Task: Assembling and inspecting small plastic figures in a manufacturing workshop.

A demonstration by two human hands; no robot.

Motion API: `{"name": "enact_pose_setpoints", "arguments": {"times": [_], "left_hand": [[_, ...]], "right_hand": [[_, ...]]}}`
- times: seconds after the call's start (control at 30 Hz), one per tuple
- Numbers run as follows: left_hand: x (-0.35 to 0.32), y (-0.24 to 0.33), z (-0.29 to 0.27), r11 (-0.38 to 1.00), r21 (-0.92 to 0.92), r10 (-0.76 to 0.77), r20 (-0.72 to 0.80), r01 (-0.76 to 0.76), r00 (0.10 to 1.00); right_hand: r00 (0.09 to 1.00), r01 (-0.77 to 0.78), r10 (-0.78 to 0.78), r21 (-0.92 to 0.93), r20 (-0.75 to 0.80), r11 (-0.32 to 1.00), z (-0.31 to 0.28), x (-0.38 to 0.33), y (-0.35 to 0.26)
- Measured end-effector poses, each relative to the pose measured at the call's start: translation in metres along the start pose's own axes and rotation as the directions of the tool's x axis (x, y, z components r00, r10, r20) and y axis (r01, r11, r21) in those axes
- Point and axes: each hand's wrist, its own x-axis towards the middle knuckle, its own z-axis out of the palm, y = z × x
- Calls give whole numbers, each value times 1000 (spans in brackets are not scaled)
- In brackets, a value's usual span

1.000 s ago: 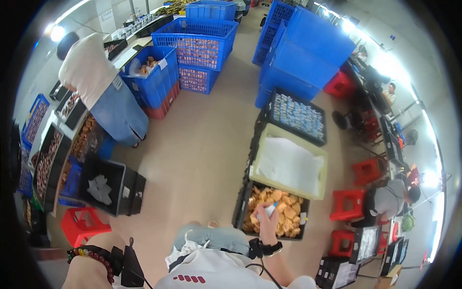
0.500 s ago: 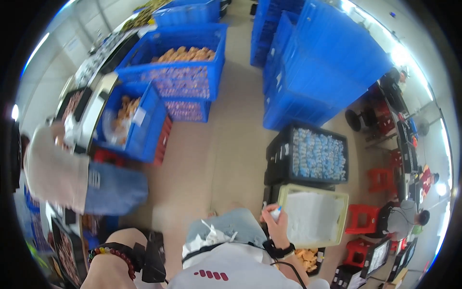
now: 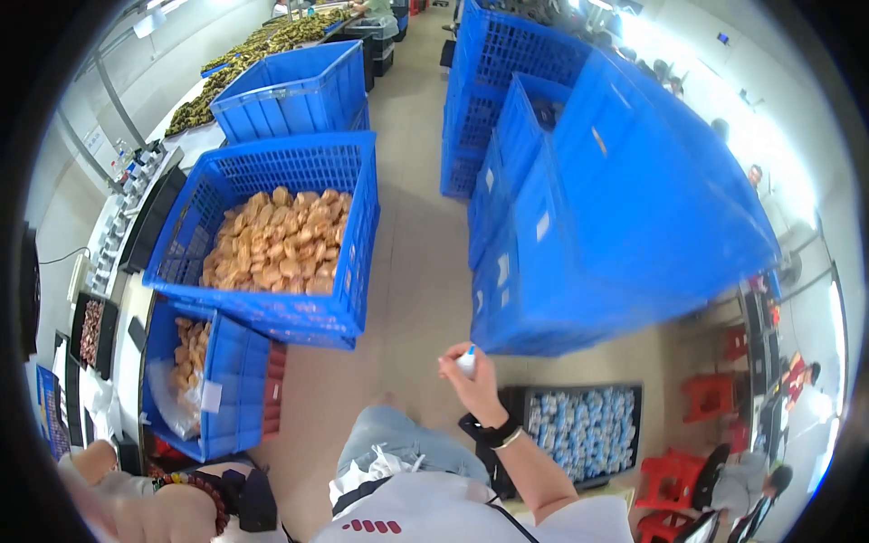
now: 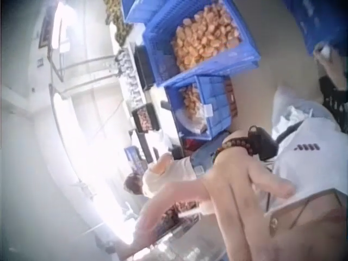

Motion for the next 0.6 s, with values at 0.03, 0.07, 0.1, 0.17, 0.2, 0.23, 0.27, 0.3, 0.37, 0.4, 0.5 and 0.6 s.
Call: {"name": "enact_pose_setpoints", "arguments": {"times": [0.03,0.07,0.1,0.17,0.2,0.23,0.27,0.3,0.37,0.4,0.5,0.6], "left_hand": [[4,-6,-43,1000,-24,8,13,-8,1000],[2,-8,-76,994,58,93,-63,-90,994],[3,-10,-101,973,165,184,-131,-162,974],[20,-18,-154,962,258,167,-308,-87,937],[18,-27,-182,940,297,264,-330,-166,906],[12,-40,-213,910,338,358,-346,-240,868],[16,-60,-261,868,445,399,-364,-219,841],[22,-70,-287,788,592,460,-381,-170,802],[38,-82,-338,775,631,387,-532,48,753],[49,-92,-363,803,585,342,-613,117,713],[81,-119,-429,862,429,247,-820,270,516],[112,-151,-503,921,303,150,-855,243,497]], "right_hand": [[1000,26,-27,47,10,999,-3,37,-2],[999,29,-31,45,36,999,2,70,-8],[995,34,-41,71,86,997,12,102,-12],[985,43,-60,103,163,994,23,171,-8],[979,35,-54,99,194,994,27,203,-6],[973,26,-47,95,225,995,30,236,-4],[987,15,-16,10,162,1000,17,268,2],[987,-3,3,2,162,1000,15,298,-1],[989,-61,56,37,137,997,5,355,-11],[991,-46,41,37,125,998,-5,386,-13],[995,-75,72,32,71,997,-25,475,-24],[991,-137,135,79,22,987,-54,567,-17]]}}
